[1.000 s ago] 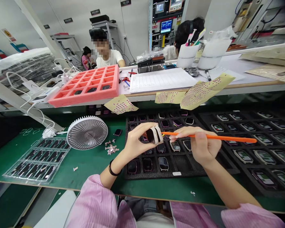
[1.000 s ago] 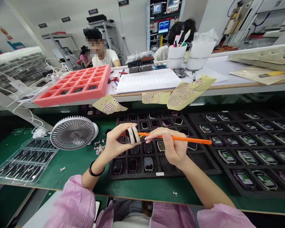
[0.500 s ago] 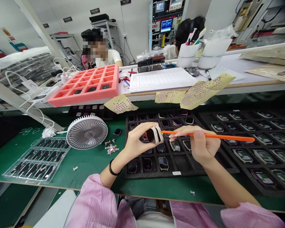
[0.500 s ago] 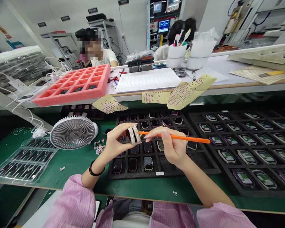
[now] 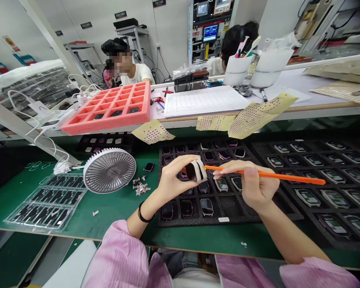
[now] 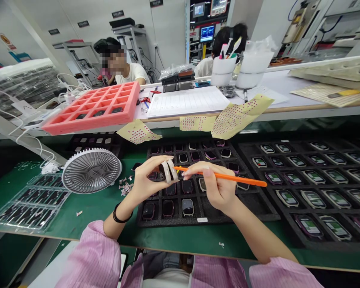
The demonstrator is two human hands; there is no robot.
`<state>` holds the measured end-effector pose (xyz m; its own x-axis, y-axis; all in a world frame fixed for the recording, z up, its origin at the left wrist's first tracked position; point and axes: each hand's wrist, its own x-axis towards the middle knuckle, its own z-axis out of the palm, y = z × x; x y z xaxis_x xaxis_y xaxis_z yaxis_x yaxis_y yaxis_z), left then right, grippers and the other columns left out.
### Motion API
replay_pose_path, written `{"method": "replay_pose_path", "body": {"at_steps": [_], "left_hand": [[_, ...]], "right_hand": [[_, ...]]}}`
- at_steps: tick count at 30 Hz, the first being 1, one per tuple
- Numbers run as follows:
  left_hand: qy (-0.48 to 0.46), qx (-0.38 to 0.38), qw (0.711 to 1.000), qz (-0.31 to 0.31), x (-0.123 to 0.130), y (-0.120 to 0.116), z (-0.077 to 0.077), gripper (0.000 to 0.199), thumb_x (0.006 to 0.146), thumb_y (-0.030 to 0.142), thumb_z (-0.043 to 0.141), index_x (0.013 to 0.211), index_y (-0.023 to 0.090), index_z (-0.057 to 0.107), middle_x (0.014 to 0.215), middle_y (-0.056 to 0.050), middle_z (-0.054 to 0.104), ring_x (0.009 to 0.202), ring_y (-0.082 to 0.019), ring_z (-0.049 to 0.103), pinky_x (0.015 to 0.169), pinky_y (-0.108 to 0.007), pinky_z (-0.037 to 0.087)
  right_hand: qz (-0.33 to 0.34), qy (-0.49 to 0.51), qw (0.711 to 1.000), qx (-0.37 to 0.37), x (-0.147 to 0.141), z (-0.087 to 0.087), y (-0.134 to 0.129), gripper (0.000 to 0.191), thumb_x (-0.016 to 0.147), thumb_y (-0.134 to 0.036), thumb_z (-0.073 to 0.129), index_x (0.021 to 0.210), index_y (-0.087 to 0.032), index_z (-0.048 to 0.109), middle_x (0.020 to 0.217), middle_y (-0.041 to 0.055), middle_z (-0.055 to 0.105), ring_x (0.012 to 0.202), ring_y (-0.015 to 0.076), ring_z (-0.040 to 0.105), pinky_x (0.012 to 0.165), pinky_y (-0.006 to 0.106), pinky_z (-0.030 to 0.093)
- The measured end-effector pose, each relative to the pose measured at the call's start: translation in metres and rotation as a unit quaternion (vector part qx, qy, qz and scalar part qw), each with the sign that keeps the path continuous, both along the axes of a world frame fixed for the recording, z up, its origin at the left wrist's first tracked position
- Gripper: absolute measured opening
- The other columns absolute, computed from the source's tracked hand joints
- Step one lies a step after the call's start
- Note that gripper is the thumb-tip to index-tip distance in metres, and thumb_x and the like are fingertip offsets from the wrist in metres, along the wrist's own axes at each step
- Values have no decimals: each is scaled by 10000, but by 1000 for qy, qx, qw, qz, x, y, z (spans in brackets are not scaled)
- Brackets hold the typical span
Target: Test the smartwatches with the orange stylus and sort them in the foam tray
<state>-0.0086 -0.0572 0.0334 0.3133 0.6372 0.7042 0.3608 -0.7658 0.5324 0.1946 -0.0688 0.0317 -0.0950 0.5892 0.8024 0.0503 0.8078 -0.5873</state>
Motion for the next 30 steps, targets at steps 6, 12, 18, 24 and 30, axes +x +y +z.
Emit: {"method": "replay_pose_path", "body": {"at_steps": [6, 12, 18, 24, 30], "left_hand": [[5, 3, 1000, 6, 1, 0, -2, 424, 718, 208, 761, 1125, 177, 648, 1104, -115, 707, 1020, -235, 671, 767, -323, 586], [-4, -20, 1000, 14, 2, -2, -3, 443, 697, 226, 782, 1115, 171, 648, 1103, -115, 701, 989, -219, 670, 632, -243, 568], [30, -49, 998, -18, 12, -1, -8, 448, 703, 265, 783, 1117, 166, 640, 1093, -113, 700, 980, -217, 667, 633, -248, 561], [86, -111, 987, -79, 53, 3, -45, 410, 676, 231, 792, 1052, 146, 651, 1061, -107, 705, 939, -219, 678, 790, -317, 557], [131, -255, 953, -96, 79, 4, -66, 502, 612, 403, 838, 1007, 144, 666, 964, -64, 710, 803, -186, 656, 712, -283, 523]], "right_hand": [[-25, -15, 1000, 3, 1, 0, 0, 372, 989, -289, 385, 872, -223, 732, 700, 36, 733, 684, 202, 712, 693, 362, 594], [-6, -21, 1000, -13, 2, 2, -1, 359, 993, -290, 389, 882, -217, 722, 726, 44, 735, 705, 197, 712, 683, 348, 588], [13, 87, 983, -162, 16, -10, -10, 217, 971, -326, 483, 849, -208, 619, 888, 40, 759, 825, 186, 733, 783, 363, 601], [94, 191, 869, -447, 19, -59, -22, 331, 773, -336, 753, 726, -196, 456, 776, -35, 674, 704, 98, 660, 646, 229, 579], [71, 320, 787, -522, 34, -93, -43, 432, 690, -348, 811, 621, -188, 416, 656, -53, 601, 611, 88, 612, 560, 196, 537]]}}
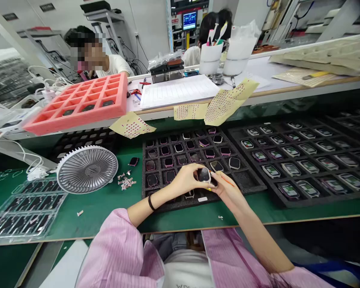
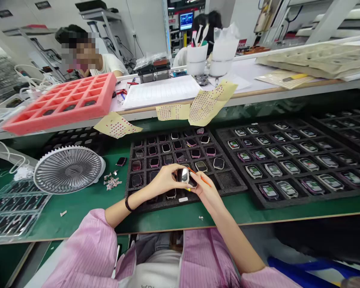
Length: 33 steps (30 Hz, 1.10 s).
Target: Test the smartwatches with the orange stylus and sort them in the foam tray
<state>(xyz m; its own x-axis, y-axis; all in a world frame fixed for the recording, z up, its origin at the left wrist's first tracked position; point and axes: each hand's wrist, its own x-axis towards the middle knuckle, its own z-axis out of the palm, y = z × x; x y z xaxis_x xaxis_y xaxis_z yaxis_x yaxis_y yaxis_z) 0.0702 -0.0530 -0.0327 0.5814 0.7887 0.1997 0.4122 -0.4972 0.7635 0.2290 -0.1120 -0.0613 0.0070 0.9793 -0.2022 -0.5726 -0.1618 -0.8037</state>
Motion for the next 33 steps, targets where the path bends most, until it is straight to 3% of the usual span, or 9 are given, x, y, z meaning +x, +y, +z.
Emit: {"method": "replay_pose_path", "body": {"at_steps": [4, 9, 13, 16, 19, 23, 26, 29, 33], "left_hand": [[63, 10, 996, 56, 5, -2, -5, 503, 641, 479, 805, 988, 154, 639, 974, -68, 668, 852, -209, 625, 764, -323, 517], [75, 12, 997, -5, 11, -11, -12, 615, 603, 503, 823, 1047, 142, 599, 1157, -137, 598, 1121, -294, 535, 964, -426, 457], [-47, -135, 988, -52, 6, -15, -11, 360, 878, 487, 559, 993, 150, 610, 1012, -85, 651, 922, -188, 618, 812, -324, 500], [-132, -249, 959, -30, -7, -18, -13, 417, 794, 542, 634, 883, 138, 581, 809, -30, 641, 726, -139, 630, 670, -265, 492], [-173, -282, 944, 14, -36, -16, -14, 440, 716, 529, 715, 845, 139, 557, 747, -16, 636, 681, -134, 642, 589, -227, 468], [-131, -166, 959, 188, -109, 1, -10, 282, 789, 384, 688, 883, 139, 585, 812, -41, 692, 726, -138, 672, 658, -236, 504], [45, -48, 928, 367, -165, 21, -12, 172, 860, 297, 612, 933, 142, 598, 830, -49, 717, 765, -145, 687, 708, -240, 520], [112, -17, 903, 415, -195, 40, -23, 119, 864, 241, 598, 920, 139, 623, 845, -71, 719, 777, -180, 684, 725, -275, 515], [175, 13, 890, 421, -199, 53, -43, 124, 868, 190, 573, 934, 132, 661, 902, -106, 695, 846, -225, 663, 776, -315, 504]], "right_hand": [[-88, -29, 995, 23, 19, -1, -11, 447, 716, -322, 799, 649, -209, 372, 837, 11, 723, 824, 186, 715, 730, 306, 573], [-145, -114, 980, 81, 23, 4, -12, 425, 763, -360, 755, 680, -227, 361, 970, 46, 744, 1048, 260, 685, 871, 404, 541], [-113, -161, 973, 119, 3, 5, -8, 394, 811, -359, 707, 685, -239, 353, 988, 48, 743, 1103, 252, 661, 1000, 458, 456], [-68, -186, 969, 148, -20, 7, -6, 384, 837, -360, 678, 689, -244, 343, 1058, 69, 737, 1138, 245, 640, 1052, 467, 402], [-7, -207, 964, 170, -40, 9, -4, 375, 848, -395, 659, 699, -245, 348, 1160, 106, 710, 1173, 251, 616, 1039, 458, 415], [49, -285, 934, 208, -47, 10, 3, 307, 898, -445, 577, 725, -234, 434, 1157, 118, 711, 1092, 244, 658, 974, 419, 477], [84, -345, 900, 253, -46, 10, 12, 316, 961, -465, 439, 794, -218, 544, 969, 96, 750, 870, 217, 719, 842, 379, 545], [106, -388, 862, 308, -50, 14, 24, 317, 985, -444, 383, 911, -216, 590, 891, 64, 732, 791, 191, 713, 765, 341, 566], [71, -486, 776, 396, -59, 30, 38, 270, 992, -398, 376, 1071, -221, 564, 915, 60, 687, 808, 185, 680, 763, 338, 553]]}}
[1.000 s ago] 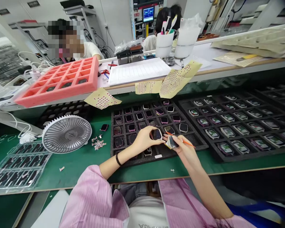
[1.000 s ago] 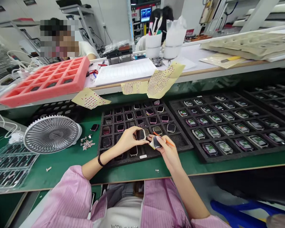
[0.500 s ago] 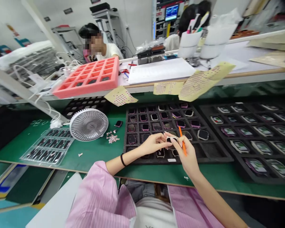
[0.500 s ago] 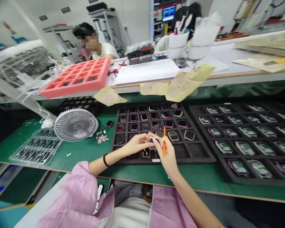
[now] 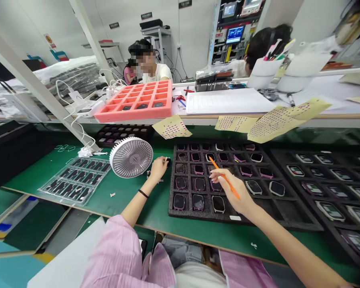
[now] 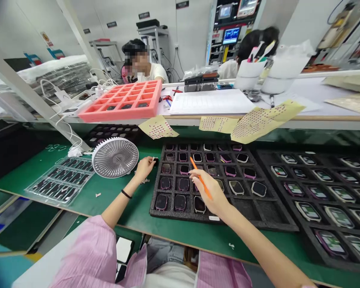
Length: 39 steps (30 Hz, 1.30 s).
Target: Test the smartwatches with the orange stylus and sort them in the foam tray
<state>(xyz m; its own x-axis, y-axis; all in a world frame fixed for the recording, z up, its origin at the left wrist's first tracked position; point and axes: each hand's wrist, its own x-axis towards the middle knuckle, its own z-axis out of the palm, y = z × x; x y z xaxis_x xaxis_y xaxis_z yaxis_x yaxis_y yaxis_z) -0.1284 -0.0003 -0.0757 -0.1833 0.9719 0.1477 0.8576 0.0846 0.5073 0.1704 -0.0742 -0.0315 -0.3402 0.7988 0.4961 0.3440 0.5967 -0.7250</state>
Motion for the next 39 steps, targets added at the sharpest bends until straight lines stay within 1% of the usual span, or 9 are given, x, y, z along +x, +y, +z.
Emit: {"method": "replay_pose_path", "body": {"at_steps": [4, 7, 13, 16, 20, 25, 30, 36, 39], "left_hand": [[67, 8, 998, -1, 3, 2, -14, 219, 912, 186, 491, 1013, 118, 672, 1002, -148, 642, 997, -260, 612, 876, -354, 487], [103, 14, 995, -1, 2, -2, -20, 297, 934, 194, 430, 1113, 88, 641, 1098, -195, 588, 1084, -313, 558, 874, -413, 493], [131, 44, 989, -54, 12, -11, -12, 378, 945, 157, 370, 1289, 116, 523, 1340, -202, 472, 1223, -306, 474, 948, -452, 469], [118, 57, 984, -118, 27, 1, 0, 352, 952, 156, 366, 1235, 183, 574, 1291, -121, 543, 1201, -232, 501, 1001, -378, 445], [104, 32, 985, -135, 46, 44, 9, 335, 933, 143, 383, 1165, 159, 624, 1203, -124, 610, 1131, -236, 546, 983, -374, 453], [104, -49, 981, -159, 47, 107, 17, 377, 771, 62, 545, 1120, 143, 661, 1207, -167, 636, 1142, -305, 564, 943, -410, 466], [102, -122, 959, -233, 34, 149, 30, 469, 566, 79, 683, 1024, 177, 696, 1060, -84, 721, 990, -242, 654, 854, -268, 500], [85, -81, 951, -286, 27, 140, 32, 514, 615, 162, 690, 1127, 145, 646, 1139, -108, 688, 1058, -244, 633, 924, -289, 483], [73, -37, 947, -311, 40, 130, 31, 520, 735, 210, 609, 1250, 152, 571, 1260, -100, 629, 1162, -216, 580, 1017, -293, 429]], "right_hand": [[-63, -51, 984, 160, -1, 37, 24, 231, 983, -359, 388, 1038, -209, 554, 931, 86, 639, 859, 212, 640, 800, 377, 521], [-118, -78, 962, 234, 2, 72, 64, 228, 982, -324, 373, 1032, -202, 559, 954, 104, 645, 916, 242, 622, 844, 424, 488], [-169, -105, 950, 242, 6, 117, 174, 296, 985, -360, 368, 1043, -180, 597, 1036, 121, 667, 991, 261, 610, 893, 455, 441], [-153, -72, 954, 249, -1, 121, 177, 405, 1006, -385, 282, 1049, -148, 608, 1010, 79, 678, 996, 227, 623, 886, 421, 441], [-55, -85, 952, 289, -12, 91, 119, 302, 997, -288, 354, 1113, -176, 608, 1050, 109, 680, 993, 228, 626, 894, 430, 478], [73, -247, 923, 287, 6, 16, 46, 285, 969, -183, 375, 1051, -160, 648, 960, 130, 689, 918, 244, 629, 802, 420, 532], [79, -310, 917, 237, 32, -38, 1, 268, 924, -81, 407, 1055, -141, 633, 958, 126, 673, 944, 246, 614, 813, 416, 532], [53, -317, 920, 225, 30, -48, -22, 592, 775, 84, 337, 1295, -132, 521, 1201, 155, 625, 1115, 257, 564, 895, 449, 503], [60, -311, 926, 206, 29, -43, -34, 389, 863, -20, 405, 1187, -148, 577, 1030, 122, 658, 920, 241, 608, 776, 402, 518]]}}
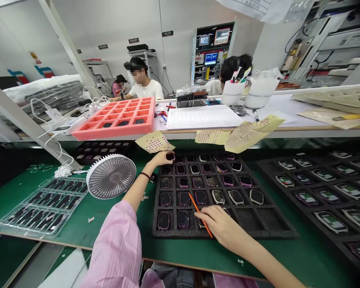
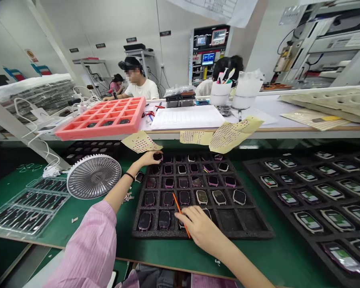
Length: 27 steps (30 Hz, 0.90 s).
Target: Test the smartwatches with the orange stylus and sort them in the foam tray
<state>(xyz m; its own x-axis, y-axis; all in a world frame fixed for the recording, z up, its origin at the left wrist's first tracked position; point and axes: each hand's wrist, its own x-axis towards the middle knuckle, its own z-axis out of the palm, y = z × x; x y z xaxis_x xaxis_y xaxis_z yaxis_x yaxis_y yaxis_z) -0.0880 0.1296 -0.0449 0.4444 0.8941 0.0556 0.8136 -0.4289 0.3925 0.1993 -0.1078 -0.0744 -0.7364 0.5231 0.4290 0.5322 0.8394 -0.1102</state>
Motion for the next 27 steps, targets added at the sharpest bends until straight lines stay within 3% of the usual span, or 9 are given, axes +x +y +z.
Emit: {"method": "replay_pose_path", "body": {"at_steps": [2, 4, 11, 16, 19, 27], "left_hand": [[-2, 1, 1000, -21, 15, 1, -1, 516, 741, 203, 605, 1254, 154, 569, 1265, -93, 629, 1156, -207, 583, 1010, -282, 434], [11, -16, 999, -38, 30, 10, -2, 504, 691, 169, 646, 1194, 163, 614, 1223, -84, 657, 1108, -210, 611, 967, -270, 459], [67, -59, 995, -35, 54, 44, 1, 458, 550, 151, 729, 1005, 190, 692, 1012, -41, 731, 919, -207, 677, 760, -216, 503], [53, -16, 997, -46, 56, 27, 14, 458, 608, 252, 766, 1056, 193, 692, 1047, -61, 725, 990, -235, 660, 822, -250, 488], [33, 7, 996, -78, 70, 16, 22, 460, 681, 323, 743, 1122, 209, 679, 1129, -57, 707, 1028, -225, 646, 889, -265, 466], [66, -44, 989, -127, 109, 20, 15, 393, 522, 74, 753, 881, 231, 764, 871, -7, 757, 796, -202, 675, 731, -236, 477]], "right_hand": [[12, -3, 1000, -5, -1, -1, -9, 169, 912, -182, 506, 1042, -158, 611, 855, 78, 645, 752, 220, 592, 679, 365, 503], [11, 8, 1000, 12, -2, -7, -17, 129, 919, -254, 538, 979, -165, 608, 775, 55, 622, 681, 207, 573, 638, 344, 481], [2, 68, 997, 43, -7, -26, -21, 145, 940, -141, 457, 983, -156, 595, 746, 45, 630, 649, 184, 577, 605, 311, 455], [-1, 118, 993, 13, -12, -34, -32, 102, 933, -147, 490, 947, -175, 588, 744, 38, 638, 661, 175, 586, 625, 305, 465], [-5, 122, 992, 6, -16, -38, -45, 90, 929, -153, 510, 952, -190, 588, 732, 25, 633, 648, 167, 586, 624, 297, 459], [-44, 157, 987, -17, -27, -36, -63, 176, 947, -139, 429, 922, -176, 600, 713, 32, 612, 635, 179, 541, 596, 302, 442]]}}
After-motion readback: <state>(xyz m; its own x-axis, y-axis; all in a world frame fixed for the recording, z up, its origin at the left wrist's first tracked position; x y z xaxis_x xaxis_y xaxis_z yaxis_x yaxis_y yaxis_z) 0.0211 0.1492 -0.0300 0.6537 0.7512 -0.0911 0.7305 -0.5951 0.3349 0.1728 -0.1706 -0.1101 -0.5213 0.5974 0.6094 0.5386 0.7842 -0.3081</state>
